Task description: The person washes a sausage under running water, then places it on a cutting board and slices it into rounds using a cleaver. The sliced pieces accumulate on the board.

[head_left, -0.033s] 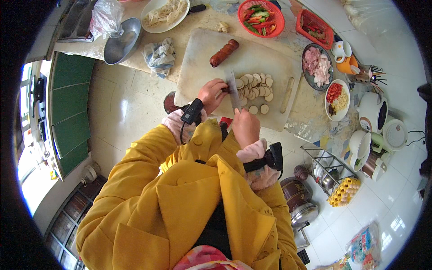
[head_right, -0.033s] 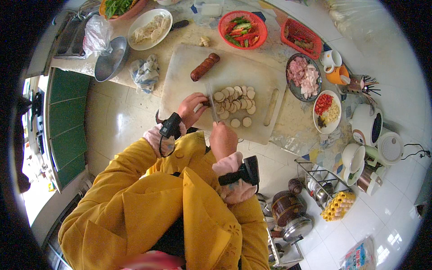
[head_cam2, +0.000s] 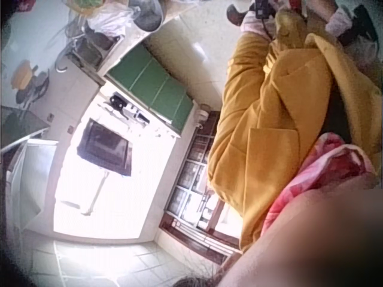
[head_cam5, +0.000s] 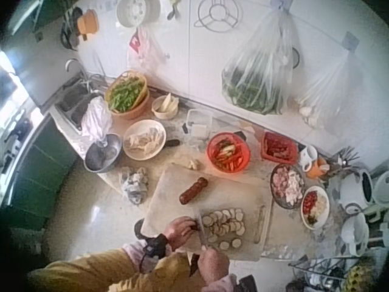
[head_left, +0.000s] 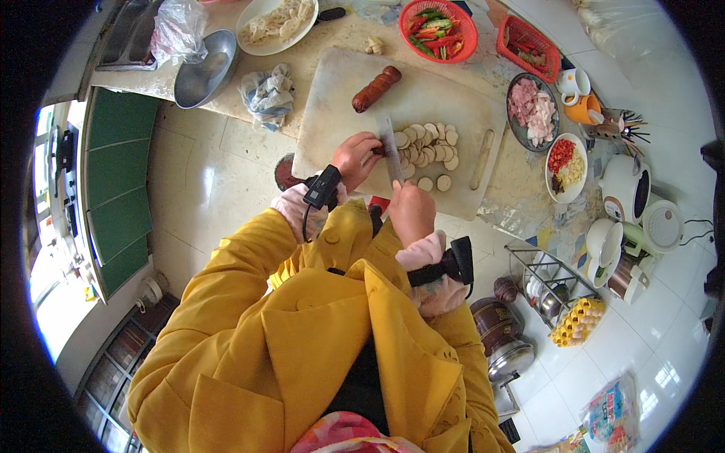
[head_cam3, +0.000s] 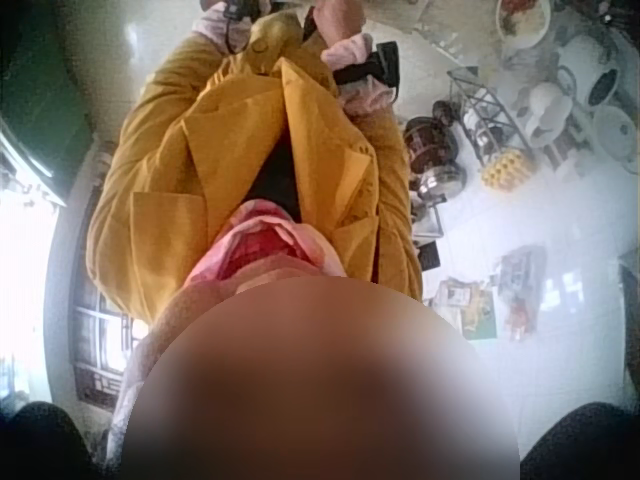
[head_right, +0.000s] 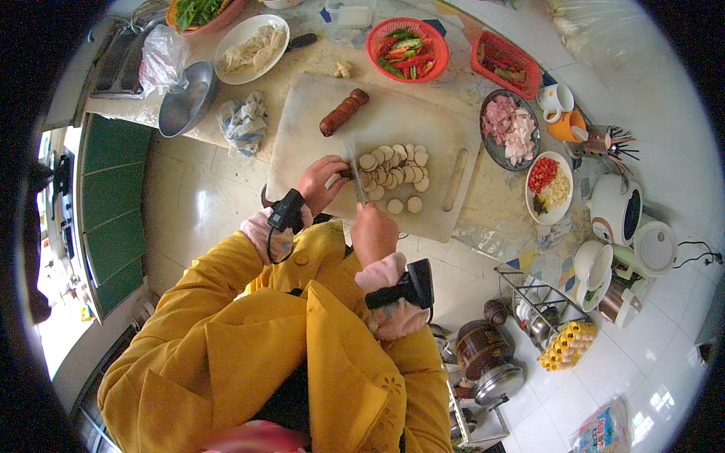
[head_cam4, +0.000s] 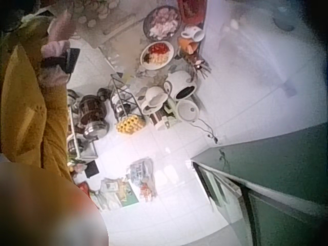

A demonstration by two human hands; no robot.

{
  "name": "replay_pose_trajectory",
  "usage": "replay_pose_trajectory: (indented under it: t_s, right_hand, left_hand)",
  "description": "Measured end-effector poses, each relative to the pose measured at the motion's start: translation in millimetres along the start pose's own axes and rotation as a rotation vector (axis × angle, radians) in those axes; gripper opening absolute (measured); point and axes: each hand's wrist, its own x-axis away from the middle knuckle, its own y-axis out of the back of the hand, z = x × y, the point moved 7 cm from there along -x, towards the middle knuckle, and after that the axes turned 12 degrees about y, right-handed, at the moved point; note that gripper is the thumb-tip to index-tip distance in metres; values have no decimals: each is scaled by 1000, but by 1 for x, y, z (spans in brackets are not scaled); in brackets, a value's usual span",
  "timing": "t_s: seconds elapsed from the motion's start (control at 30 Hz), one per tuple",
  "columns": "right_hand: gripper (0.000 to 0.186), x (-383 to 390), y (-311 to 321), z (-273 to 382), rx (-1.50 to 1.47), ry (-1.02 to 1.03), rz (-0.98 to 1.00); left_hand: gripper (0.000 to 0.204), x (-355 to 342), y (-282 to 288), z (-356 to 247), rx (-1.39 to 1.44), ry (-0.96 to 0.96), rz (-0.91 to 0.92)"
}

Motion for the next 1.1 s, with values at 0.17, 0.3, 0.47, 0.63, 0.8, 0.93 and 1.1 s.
replay_pose_trajectory:
  t_s: [0.17, 0.3, 0.47, 0.63, 0.8, 0.93, 1.1]
  right_hand:
    - [35, -18, -24, -5, 26, -49, -29]
    - [39, -23, -15, -17, -53, -10, -151]
    - [40, -4, 11, -18, -58, 87, -154]
    - [40, 13, 22, -8, -13, 93, -38]
    - [40, 16, 24, -2, 1, 96, -31]
    - [38, 13, 19, 1, 19, 74, -11]
    - [35, 4, 10, 6, 23, 2, 16]
  left_hand:
    - [26, 0, 1, -1, -9, -10, 3]
    - [26, 0, 0, 4, 69, 63, 49]
    - [24, 1, 3, -1, 28, 20, -13]
    - [25, 0, 3, -3, 26, 31, 4]
    - [27, -1, 4, -6, 40, 3, 1]
    - [27, -1, 3, -4, 54, 9, 7]
    - [27, -1, 1, -2, 46, 3, -2]
